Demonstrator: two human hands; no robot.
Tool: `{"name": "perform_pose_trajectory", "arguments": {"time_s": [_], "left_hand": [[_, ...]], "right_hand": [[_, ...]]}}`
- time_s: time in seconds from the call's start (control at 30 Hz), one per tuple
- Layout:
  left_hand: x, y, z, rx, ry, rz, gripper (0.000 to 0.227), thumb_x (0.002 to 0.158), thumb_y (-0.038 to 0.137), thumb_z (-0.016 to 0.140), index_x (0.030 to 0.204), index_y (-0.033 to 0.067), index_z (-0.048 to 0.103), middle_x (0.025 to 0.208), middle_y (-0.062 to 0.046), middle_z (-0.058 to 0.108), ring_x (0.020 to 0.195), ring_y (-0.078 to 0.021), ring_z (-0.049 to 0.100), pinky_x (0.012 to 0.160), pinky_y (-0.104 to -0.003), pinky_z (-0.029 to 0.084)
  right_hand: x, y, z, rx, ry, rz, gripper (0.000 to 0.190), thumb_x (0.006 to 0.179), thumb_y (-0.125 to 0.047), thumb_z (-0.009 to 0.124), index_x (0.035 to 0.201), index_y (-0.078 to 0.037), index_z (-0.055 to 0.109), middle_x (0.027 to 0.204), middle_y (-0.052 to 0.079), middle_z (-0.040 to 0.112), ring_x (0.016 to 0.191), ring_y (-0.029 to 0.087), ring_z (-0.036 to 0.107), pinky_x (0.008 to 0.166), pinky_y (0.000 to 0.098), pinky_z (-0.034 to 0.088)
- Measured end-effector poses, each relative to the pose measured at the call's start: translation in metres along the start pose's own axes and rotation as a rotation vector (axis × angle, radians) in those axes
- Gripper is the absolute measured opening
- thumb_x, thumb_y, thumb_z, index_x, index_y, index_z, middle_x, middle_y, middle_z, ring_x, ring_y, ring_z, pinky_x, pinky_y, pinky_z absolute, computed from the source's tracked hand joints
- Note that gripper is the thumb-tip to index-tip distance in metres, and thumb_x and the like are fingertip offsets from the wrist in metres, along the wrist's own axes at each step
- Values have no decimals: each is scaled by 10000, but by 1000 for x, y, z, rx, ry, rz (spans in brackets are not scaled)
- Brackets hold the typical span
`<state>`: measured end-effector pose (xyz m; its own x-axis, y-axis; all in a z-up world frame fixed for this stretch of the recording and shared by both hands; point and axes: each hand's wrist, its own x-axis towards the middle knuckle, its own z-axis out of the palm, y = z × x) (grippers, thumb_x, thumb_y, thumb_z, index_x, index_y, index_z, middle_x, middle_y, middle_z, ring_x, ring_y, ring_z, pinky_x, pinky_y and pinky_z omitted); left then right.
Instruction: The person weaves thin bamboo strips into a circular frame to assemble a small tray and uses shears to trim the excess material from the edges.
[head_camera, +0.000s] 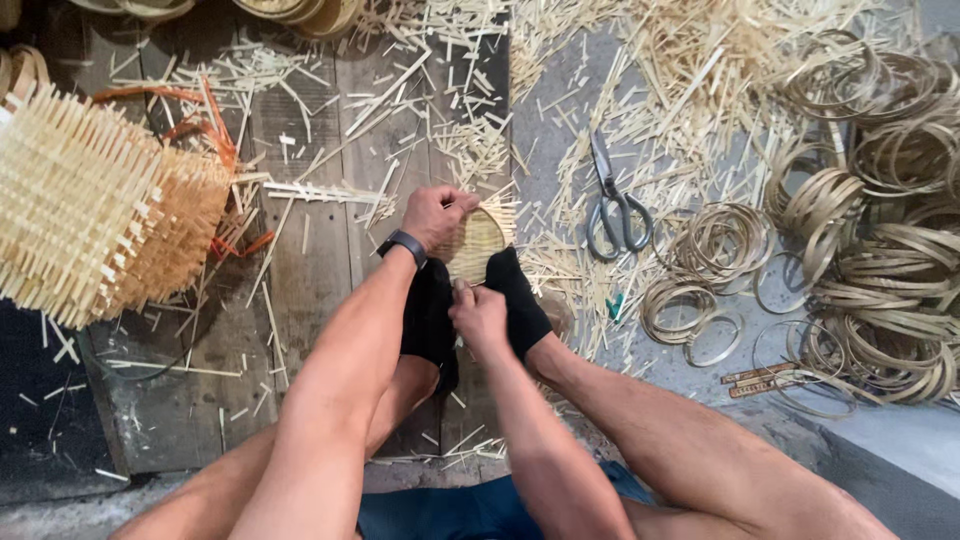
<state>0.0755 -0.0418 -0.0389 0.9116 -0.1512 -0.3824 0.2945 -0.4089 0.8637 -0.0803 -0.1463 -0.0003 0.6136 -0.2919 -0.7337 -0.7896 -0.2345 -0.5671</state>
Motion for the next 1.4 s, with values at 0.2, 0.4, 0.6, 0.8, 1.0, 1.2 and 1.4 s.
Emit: {"name": "perform_pose_trajectory", "arguments": {"time_s": [0.2,0.4,0.6,0.8,1.0,1.2,1.4], "left_hand": [[-1,-7,1,-130,-7,-29,282,852,337,815,922,64,815,712,-24,735,648,-78,633,595,-266,497],[-1,-7,4,-350,-51,-167,245,887,272,782,861,29,768,689,-25,687,606,-96,588,549,-293,469],[3,-25,7,-42,-3,23,233,964,308,751,983,82,807,831,-44,761,781,-148,707,721,-309,535],[-11,18,-25,5,-150,229,445,711,249,903,1098,96,743,1034,-95,762,932,-229,722,817,-335,565],[-80,68,-19,590,67,714,323,800,15,731,1110,96,694,941,-99,673,831,-279,643,716,-410,513],[-127,28,24,760,-29,731,335,782,52,733,1094,164,686,1117,-75,655,1052,-285,634,931,-469,527],[-97,49,4,653,-39,703,770,624,96,800,1357,87,564,1355,-207,577,1256,-432,535,1012,-493,487]], "right_hand": [[43,-48,-64,74,420,-425,255,873,-196,798,1011,18,781,896,147,754,766,144,672,711,296,533],[90,-39,-74,403,32,-5,223,808,-163,870,914,22,805,823,61,762,711,130,645,654,287,517],[90,-43,-88,456,-80,65,269,813,-181,862,876,66,779,766,98,749,630,159,651,570,320,511],[63,-129,-228,-444,24,-463,388,949,-442,755,983,-58,800,792,83,730,703,143,636,667,375,550],[30,-163,-366,-1278,143,-422,415,1026,-474,651,1111,-87,776,1024,148,762,914,289,731,856,456,585],[129,-11,-312,-849,42,-405,290,894,-330,728,1071,-111,798,950,177,777,861,347,743,861,462,586],[183,75,-257,-738,301,-572,561,699,-217,865,1124,47,611,1091,285,678,1030,463,642,869,499,520]]}}
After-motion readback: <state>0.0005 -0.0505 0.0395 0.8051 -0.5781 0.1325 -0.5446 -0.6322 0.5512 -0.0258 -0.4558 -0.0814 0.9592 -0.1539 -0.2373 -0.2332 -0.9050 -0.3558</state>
